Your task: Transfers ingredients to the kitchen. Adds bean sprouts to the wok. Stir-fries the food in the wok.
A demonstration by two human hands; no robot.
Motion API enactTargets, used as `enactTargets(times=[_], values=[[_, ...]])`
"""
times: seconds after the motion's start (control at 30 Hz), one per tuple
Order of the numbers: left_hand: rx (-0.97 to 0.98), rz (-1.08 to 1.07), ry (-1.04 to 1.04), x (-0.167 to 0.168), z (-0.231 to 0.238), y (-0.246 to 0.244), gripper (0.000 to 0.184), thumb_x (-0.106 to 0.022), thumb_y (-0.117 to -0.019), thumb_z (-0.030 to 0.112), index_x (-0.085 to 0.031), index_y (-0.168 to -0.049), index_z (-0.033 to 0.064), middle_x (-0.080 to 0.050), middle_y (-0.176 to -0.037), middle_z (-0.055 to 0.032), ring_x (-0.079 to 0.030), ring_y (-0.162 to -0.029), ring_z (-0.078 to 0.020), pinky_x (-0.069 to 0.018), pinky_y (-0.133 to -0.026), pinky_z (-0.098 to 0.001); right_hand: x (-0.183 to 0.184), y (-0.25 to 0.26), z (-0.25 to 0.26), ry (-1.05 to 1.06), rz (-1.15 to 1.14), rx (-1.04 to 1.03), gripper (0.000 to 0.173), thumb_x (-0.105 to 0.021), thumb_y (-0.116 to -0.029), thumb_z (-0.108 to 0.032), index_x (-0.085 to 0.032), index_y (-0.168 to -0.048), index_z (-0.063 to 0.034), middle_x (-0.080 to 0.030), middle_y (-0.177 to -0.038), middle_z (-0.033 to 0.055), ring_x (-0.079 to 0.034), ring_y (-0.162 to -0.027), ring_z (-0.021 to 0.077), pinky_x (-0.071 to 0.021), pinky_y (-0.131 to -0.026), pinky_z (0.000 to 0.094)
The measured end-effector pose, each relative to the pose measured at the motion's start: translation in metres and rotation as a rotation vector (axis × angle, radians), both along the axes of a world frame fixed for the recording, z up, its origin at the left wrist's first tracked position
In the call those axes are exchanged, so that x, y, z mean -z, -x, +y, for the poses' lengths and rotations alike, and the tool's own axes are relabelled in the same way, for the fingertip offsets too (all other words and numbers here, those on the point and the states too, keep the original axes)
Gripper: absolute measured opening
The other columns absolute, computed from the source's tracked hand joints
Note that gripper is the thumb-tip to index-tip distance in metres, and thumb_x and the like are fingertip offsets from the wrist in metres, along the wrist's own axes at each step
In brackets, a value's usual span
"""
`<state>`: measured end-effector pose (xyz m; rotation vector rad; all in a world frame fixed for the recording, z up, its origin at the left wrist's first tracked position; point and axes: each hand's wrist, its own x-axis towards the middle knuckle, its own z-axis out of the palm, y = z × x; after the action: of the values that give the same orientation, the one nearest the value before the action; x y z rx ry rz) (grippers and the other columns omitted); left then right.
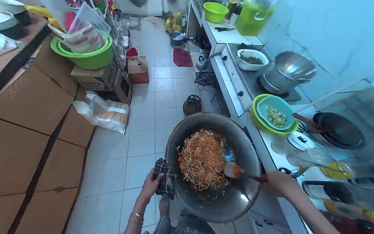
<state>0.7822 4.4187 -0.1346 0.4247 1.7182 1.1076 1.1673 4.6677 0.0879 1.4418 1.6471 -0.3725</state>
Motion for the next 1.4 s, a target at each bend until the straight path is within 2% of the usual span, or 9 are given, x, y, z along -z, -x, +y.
enactTargets(times=[0.1,0.27,0.47,0.67,0.83,1.0,1.1,1.23,1.4], values=[[0.018,0.002,0.025,-0.001,0.002,0.000,0.046,-0.062,-0.1018,0.016,-0.049,-0.142,0.0004,-0.067,-0.122,-0.0209,-0.069,-0.108,-0.0268,-0.0570,-0.095,-0.0461,0.025,-0.001,0.012,0.051,-0.027,0.053,0.045,-0.062,-0.1008,-0.037,-0.066,-0.125,0.0012,-0.064,-0.129,0.0286,-0.061,-0.123,0.0459,-0.0472,-0.099,0.0680],[0.034,0.002,0.029,-0.001,0.003,0.002,0.046,-0.063,-0.1020,0.017,-0.049,-0.142,0.0014,-0.067,-0.122,-0.0201,-0.069,-0.108,-0.0265,-0.0571,-0.095,-0.0458,0.105,0.043,0.002,-0.158,0.316,-0.025,0.044,-0.049,-0.1055,-0.035,-0.057,-0.148,-0.0236,-0.070,-0.124,0.0208,-0.066,-0.118,0.0411,-0.0513,-0.098,0.0617],[0.041,-0.009,0.032,0.000,-0.001,0.004,0.045,-0.065,-0.1008,0.017,-0.050,-0.141,0.0018,-0.068,-0.120,-0.0194,-0.070,-0.107,-0.0256,-0.0572,-0.094,-0.0450,0.044,0.005,-0.015,-0.214,0.266,-0.281,0.052,-0.051,-0.1044,-0.034,-0.044,-0.154,-0.0478,-0.072,-0.119,0.0174,-0.069,-0.105,0.0419,-0.0540,-0.086,0.0626],[0.058,0.042,0.055,0.001,-0.004,-0.005,0.046,-0.064,-0.1010,0.019,-0.050,-0.141,0.0015,-0.068,-0.120,-0.0198,-0.069,-0.109,-0.0264,-0.0559,-0.097,-0.0466,0.030,-0.018,-0.001,0.106,0.056,-0.098,0.039,-0.063,-0.0988,-0.036,-0.070,-0.124,-0.0077,-0.068,-0.122,0.0245,-0.065,-0.117,0.0436,-0.0500,-0.097,0.0653],[0.069,0.074,0.081,0.001,-0.011,-0.012,0.051,-0.064,-0.1016,0.022,-0.046,-0.146,0.0021,-0.067,-0.123,-0.0204,-0.069,-0.112,-0.0278,-0.0545,-0.100,-0.0484,0.110,0.038,-0.049,0.386,0.606,0.587,0.043,-0.056,-0.1056,-0.036,-0.057,-0.146,-0.0197,-0.058,-0.079,0.0042,-0.049,-0.056,0.0121,-0.0448,-0.054,0.0300],[0.087,0.073,0.086,-0.003,-0.018,-0.017,0.049,-0.067,-0.0992,0.021,-0.050,-0.141,0.0005,-0.068,-0.121,-0.0190,-0.069,-0.110,-0.0261,-0.0546,-0.100,-0.0460,0.159,0.088,-0.083,0.417,1.228,1.396,0.016,-0.050,-0.1086,-0.026,-0.052,-0.118,-0.0129,-0.049,-0.068,-0.0046,-0.041,-0.042,-0.0007,-0.0379,-0.038,0.0130],[0.103,0.082,0.089,-0.006,-0.014,-0.018,0.047,-0.067,-0.0989,0.019,-0.051,-0.138,-0.0002,-0.069,-0.118,-0.0190,-0.070,-0.108,-0.0266,-0.0551,-0.098,-0.0466,0.127,0.084,-0.111,-0.027,1.039,0.815,0.050,-0.061,-0.1035,-0.020,-0.050,-0.151,-0.0099,-0.062,-0.080,0.0081,-0.054,-0.053,0.0143,-0.0479,-0.049,0.0303],[0.101,0.087,0.097,-0.005,-0.014,-0.018,0.047,-0.068,-0.0989,0.020,-0.052,-0.138,0.0001,-0.070,-0.116,-0.0185,-0.070,-0.107,-0.0264,-0.0553,-0.098,-0.0465,0.109,0.049,-0.131,-0.162,0.648,0.262,0.067,-0.061,-0.1004,-0.021,-0.035,-0.162,-0.0180,-0.072,-0.115,0.0217,-0.071,-0.101,0.0378,-0.0537,-0.094,0.0566],[0.134,0.097,0.102,-0.001,-0.016,-0.015,0.048,-0.069,-0.0985,0.022,-0.052,-0.139,0.0015,-0.070,-0.117,-0.0177,-0.070,-0.108,-0.0253,-0.0550,-0.098,-0.0459,0.061,-0.005,-0.076,-0.005,0.483,0.286,0.054,-0.064,-0.1009,-0.026,-0.049,-0.153,-0.0245,-0.071,-0.113,0.0215,-0.073,-0.090,0.0365,-0.0595,-0.082,0.0570]])
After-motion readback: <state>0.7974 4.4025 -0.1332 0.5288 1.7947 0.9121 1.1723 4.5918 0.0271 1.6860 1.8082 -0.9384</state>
